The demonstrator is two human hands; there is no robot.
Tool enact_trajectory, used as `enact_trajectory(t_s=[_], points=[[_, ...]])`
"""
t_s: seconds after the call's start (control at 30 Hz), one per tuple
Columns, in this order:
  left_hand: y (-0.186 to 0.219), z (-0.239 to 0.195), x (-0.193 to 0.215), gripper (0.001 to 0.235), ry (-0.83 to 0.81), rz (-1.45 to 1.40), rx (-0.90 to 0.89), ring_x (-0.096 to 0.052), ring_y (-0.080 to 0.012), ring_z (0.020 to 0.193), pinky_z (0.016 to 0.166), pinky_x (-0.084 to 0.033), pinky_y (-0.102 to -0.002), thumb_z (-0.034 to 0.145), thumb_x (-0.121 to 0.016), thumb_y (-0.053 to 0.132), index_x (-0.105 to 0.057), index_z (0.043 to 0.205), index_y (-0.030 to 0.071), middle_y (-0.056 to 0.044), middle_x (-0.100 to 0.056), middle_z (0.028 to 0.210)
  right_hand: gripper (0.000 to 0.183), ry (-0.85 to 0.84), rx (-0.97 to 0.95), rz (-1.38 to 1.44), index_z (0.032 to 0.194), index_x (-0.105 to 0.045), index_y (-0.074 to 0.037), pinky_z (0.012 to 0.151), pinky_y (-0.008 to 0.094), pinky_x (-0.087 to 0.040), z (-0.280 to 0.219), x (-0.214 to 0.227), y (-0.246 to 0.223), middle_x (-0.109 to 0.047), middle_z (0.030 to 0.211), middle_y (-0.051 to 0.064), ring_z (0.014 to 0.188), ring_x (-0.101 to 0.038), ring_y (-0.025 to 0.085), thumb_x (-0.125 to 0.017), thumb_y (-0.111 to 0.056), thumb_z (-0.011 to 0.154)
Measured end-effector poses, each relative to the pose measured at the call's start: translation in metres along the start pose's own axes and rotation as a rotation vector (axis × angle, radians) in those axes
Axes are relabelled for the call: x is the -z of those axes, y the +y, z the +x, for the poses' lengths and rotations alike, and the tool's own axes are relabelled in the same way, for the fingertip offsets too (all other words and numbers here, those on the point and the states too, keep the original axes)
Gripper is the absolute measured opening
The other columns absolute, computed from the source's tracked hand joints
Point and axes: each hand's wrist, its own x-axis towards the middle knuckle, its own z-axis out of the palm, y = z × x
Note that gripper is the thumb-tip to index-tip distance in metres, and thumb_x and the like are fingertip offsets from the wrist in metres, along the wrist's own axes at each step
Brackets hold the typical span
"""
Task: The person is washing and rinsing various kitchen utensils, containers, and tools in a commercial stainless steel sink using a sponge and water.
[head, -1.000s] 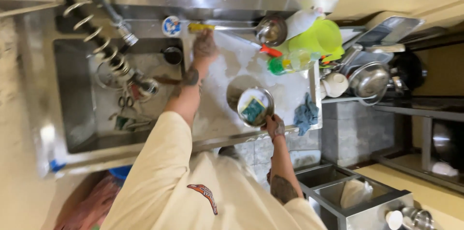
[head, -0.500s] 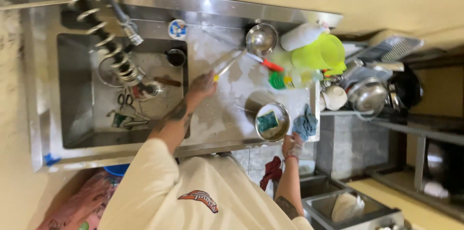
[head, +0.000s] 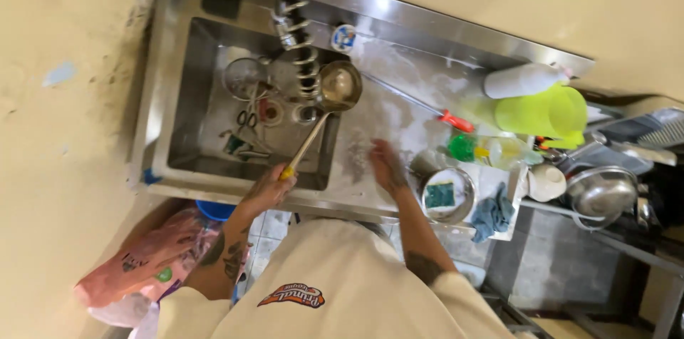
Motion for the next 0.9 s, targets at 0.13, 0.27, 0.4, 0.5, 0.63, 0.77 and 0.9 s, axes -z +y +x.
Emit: enact_trajectory(t_s=[0.13,0.27,0.4,0.5,0.63,0.77,0.9], points=[[-0.025,0.049,-0.047,0.036,-0.038,-0.890,-0.072,-0.058,-0.0159,0.054,0.046,-0.046,-0.028,0.092,-0.067,0.020,-0.057,0.122,0.003,-0.007,-0.058,0.075,0.042,-0.552,-0.103,-0.780,0.139,-0.053,-0.006,0.085,0.042,-0.060,0.081,-0.052,0.103,-0.067,0.110,0.014,0.096,-0.071,0.026,-0.064,-0.025,0.104],[0.052,0.090,-0.031,0.025,0.010,-1.250,-0.046,-0.067,-0.0151,0.069,0.062,-0.051,-0.034,0.094,-0.073,0.034,-0.070,0.100,0.011,-0.004,-0.067,0.079,0.025,-1.006,0.460,-2.314,0.123,-0.070,-0.011,0.075,0.031,-0.064,0.073,-0.146,0.099,-0.074,0.086,0.003,0.082,-0.076,0.013,-0.052,-0.016,0.106],[0.041,0.212,-0.036,0.035,0.860,0.044,-1.051,-0.066,-0.0503,0.077,0.065,-0.055,-0.057,0.073,-0.083,0.022,-0.067,0.093,-0.003,-0.029,-0.065,0.080,0.024,-0.988,0.417,-2.294,0.121,-0.070,-0.011,0.073,0.030,-0.063,0.075,-0.139,0.094,-0.073,0.085,0.002,0.080,-0.075,0.013,-0.053,-0.016,0.105],[0.036,0.241,-0.029,0.005,-0.132,-1.628,-0.422,-0.058,-0.0186,0.067,0.075,-0.053,-0.029,0.085,-0.064,0.004,-0.062,0.088,0.001,-0.006,-0.060,0.074,0.022,-0.950,0.357,-2.253,0.119,-0.069,-0.011,0.072,0.029,-0.061,0.080,-0.130,0.088,-0.072,0.084,0.002,0.078,-0.073,0.012,-0.053,-0.016,0.104],[0.032,0.246,-0.030,0.016,-0.240,-2.055,-0.285,-0.072,-0.0243,0.081,0.086,-0.055,-0.034,0.097,-0.063,0.012,-0.067,0.090,-0.001,-0.017,-0.071,0.085,0.020,-0.903,0.281,-2.173,0.116,-0.069,-0.012,0.069,0.028,-0.058,0.080,-0.129,0.102,-0.070,0.082,0.001,0.075,-0.070,0.011,-0.055,-0.016,0.103],[0.075,0.173,0.007,0.031,-0.005,-1.841,-0.201,-0.065,-0.0036,0.064,0.074,-0.055,-0.022,0.102,-0.052,0.021,-0.069,0.086,0.001,-0.001,-0.065,0.068,0.018,-0.856,0.193,-2.078,0.113,-0.069,-0.012,0.067,0.026,-0.056,0.080,-0.117,0.118,-0.069,0.080,0.000,0.073,-0.066,0.011,-0.056,-0.016,0.102],[0.057,0.192,-0.008,0.021,-0.071,-1.886,-0.192,-0.076,-0.0241,0.084,0.087,-0.058,-0.039,0.092,-0.066,0.013,-0.077,0.093,-0.004,-0.018,-0.077,0.090,0.016,-0.849,0.151,-2.028,0.111,-0.069,-0.012,0.065,0.025,-0.054,0.087,-0.119,0.123,-0.068,0.078,-0.001,0.071,-0.064,0.010,-0.057,-0.015,0.101]])
